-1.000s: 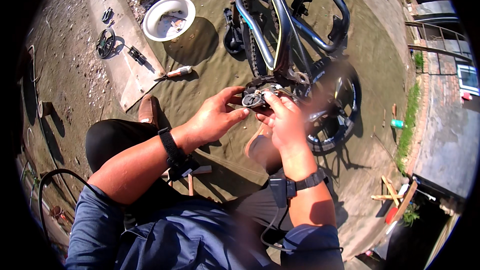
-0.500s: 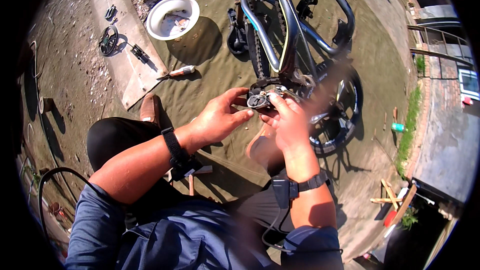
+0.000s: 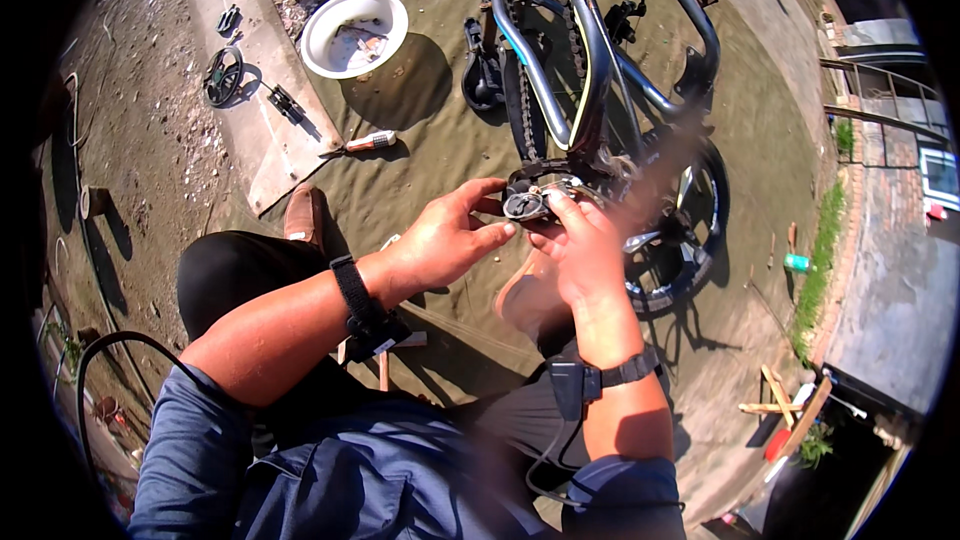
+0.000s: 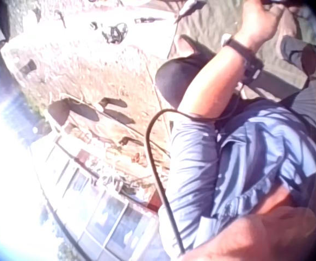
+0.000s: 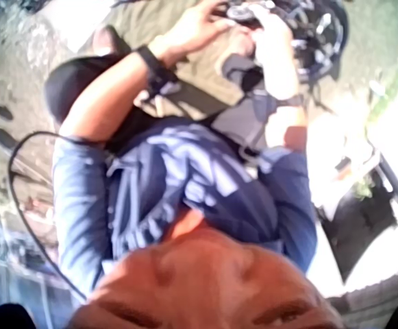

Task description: The person repairs a bicycle chain by threading it through a derailleur and connecting the links while the bike is inverted on a workspace.

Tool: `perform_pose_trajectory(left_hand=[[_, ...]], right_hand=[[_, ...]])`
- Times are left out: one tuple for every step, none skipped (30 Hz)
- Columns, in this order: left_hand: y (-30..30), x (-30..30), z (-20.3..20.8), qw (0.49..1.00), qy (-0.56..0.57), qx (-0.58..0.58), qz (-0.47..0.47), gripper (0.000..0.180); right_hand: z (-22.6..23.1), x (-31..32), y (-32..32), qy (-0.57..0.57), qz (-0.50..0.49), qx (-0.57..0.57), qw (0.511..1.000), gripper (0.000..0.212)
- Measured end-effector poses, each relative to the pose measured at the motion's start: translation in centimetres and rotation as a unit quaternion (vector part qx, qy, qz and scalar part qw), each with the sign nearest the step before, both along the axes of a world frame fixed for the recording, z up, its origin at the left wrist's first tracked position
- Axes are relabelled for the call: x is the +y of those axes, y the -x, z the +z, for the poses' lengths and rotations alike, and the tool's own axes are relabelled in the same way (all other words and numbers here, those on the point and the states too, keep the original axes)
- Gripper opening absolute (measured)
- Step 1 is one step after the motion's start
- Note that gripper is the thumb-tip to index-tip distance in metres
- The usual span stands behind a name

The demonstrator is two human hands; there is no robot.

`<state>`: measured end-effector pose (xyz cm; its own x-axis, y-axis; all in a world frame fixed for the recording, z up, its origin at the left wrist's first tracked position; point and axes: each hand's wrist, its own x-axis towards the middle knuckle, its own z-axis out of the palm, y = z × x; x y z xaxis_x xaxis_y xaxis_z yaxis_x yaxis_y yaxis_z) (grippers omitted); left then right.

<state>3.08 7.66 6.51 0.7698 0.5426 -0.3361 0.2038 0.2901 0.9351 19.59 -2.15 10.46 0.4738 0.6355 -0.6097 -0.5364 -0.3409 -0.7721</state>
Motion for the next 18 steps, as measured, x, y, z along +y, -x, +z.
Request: perform_pose_trajectory(left_hand=[[-0.02, 0.09, 0.21, 1.000, 0.002, 0.003, -0.006, 0.060], [-0.05, 0.16, 0.42, 1.000, 0.004, 0.006, -0.011, 0.060], [-0.03, 0.18, 0.44, 1.000, 0.007, 0.004, -0.010, 0.060], [-0.02, 0.18, 0.45, 1.000, 0.011, 0.002, -0.010, 0.060], [0.00, 0.19, 0.47, 1.000, 0.015, 0.001, -0.009, 0.060], [0.03, 0.19, 0.46, 1.000, 0.014, -0.001, -0.008, 0.060], [0.05, 0.19, 0.45, 1.000, 0.013, -0.002, -0.008, 0.060], [0.07, 0.18, 0.44, 1.000, 0.011, -0.003, -0.007, 0.060], [0.08, 0.20, 0.52, 1.000, 0.011, -0.003, -0.008, 0.059], [0.09, 0.21, 0.61, 1.000, 0.010, -0.002, -0.009, 0.059], [0.09, 0.22, 0.70, 1.000, 0.009, -0.002, -0.009, 0.059], [0.08, 0.21, 0.63, 1.000, 0.008, -0.002, -0.009, 0.059], [0.07, 0.21, 0.56, 1.000, 0.007, -0.002, -0.010, 0.059], [0.06, 0.20, 0.49, 1.000, 0.005, -0.001, -0.010, 0.059], [0.06, 0.21, 0.53, 1.000, 0.005, 0.000, -0.011, 0.059], [0.06, 0.22, 0.58, 1.000, 0.004, 0.001, -0.012, 0.059], [0.06, 0.23, 0.62, 1.000, 0.004, 0.002, -0.013, 0.059], [0.08, 0.24, 0.61, 1.000, 0.001, 0.004, -0.013, 0.059]], right_hand=[[-0.07, 0.00, -0.04, 0.000, 0.000, 0.001, 1.000, 0.019], [-0.13, -0.01, -0.09, 0.001, -0.001, 0.001, 1.000, 0.019], [-0.15, 0.01, -0.12, 0.001, 0.002, 0.002, 1.000, 0.019], [-0.15, 0.01, -0.17, 0.001, 0.004, 0.003, 1.000, 0.020], [-0.14, 0.02, -0.18, 0.001, 0.007, 0.004, 1.000, 0.020], [-0.12, 0.04, -0.14, 0.003, 0.005, 0.002, 1.000, 0.020], [-0.08, 0.06, -0.09, 0.005, 0.004, -0.001, 1.000, 0.020], [-0.06, 0.06, -0.05, 0.006, 0.003, -0.003, 1.000, 0.020], [-0.06, 0.04, -0.05, 0.005, 0.002, -0.003, 1.000, 0.020], [-0.07, 0.00, -0.06, 0.004, 0.001, -0.004, 1.000, 0.021], [-0.07, -0.02, -0.07, 0.003, 0.000, -0.004, 1.000, 0.021], [-0.08, -0.03, -0.08, 0.003, 0.001, -0.003, 1.000, 0.021], [-0.08, -0.03, -0.09, 0.003, 0.003, -0.003, 1.000, 0.020], [-0.09, -0.04, -0.09, 0.003, 0.004, -0.003, 1.000, 0.020], [-0.07, -0.04, -0.09, 0.004, 0.003, -0.004, 1.000, 0.020], [-0.03, -0.04, -0.08, 0.004, 0.001, -0.004, 1.000, 0.020], [-0.01, -0.04, -0.08, 0.005, 0.000, -0.004, 1.000, 0.020], [0.02, -0.01, -0.07, 0.004, 0.002, -0.005, 1.000, 0.020]])
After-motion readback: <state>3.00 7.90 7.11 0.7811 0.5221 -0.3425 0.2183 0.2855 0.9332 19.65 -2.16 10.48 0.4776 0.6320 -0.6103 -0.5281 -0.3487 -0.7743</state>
